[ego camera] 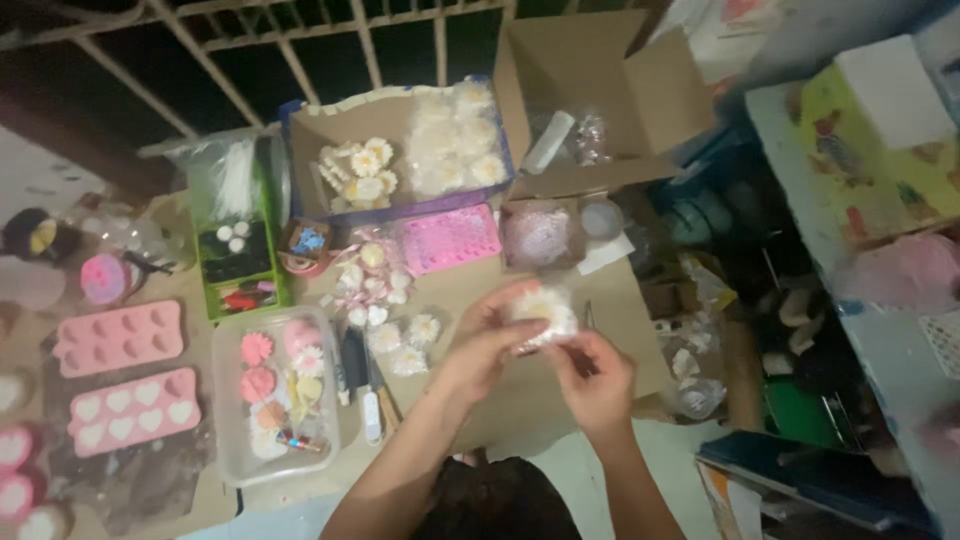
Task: Cutting bubble wrap and packing artificial daisy flowers into small plastic bags.
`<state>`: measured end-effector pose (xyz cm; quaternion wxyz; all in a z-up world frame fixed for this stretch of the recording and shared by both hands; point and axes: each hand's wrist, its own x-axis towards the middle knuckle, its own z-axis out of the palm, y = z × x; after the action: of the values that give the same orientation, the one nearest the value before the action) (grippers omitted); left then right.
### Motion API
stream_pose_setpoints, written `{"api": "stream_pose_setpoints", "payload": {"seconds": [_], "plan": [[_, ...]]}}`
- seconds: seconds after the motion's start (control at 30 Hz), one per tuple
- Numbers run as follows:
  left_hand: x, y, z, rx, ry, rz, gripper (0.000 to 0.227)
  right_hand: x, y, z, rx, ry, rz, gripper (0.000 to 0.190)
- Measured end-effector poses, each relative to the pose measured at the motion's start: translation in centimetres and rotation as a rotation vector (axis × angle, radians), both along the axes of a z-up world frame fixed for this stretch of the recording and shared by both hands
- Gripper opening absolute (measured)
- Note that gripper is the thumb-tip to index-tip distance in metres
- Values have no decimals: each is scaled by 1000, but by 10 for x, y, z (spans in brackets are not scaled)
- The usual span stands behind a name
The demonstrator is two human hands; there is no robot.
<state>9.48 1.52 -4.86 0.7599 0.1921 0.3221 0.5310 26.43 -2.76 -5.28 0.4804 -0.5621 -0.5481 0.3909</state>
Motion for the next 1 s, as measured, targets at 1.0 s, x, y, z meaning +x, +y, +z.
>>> {"api": "stream_pose_setpoints", "payload": {"seconds": [1.0], "plan": [[-116, -9, -243, 116, 1653, -2, 61, -103, 251, -300, -101, -1105, 634, 15]]}}
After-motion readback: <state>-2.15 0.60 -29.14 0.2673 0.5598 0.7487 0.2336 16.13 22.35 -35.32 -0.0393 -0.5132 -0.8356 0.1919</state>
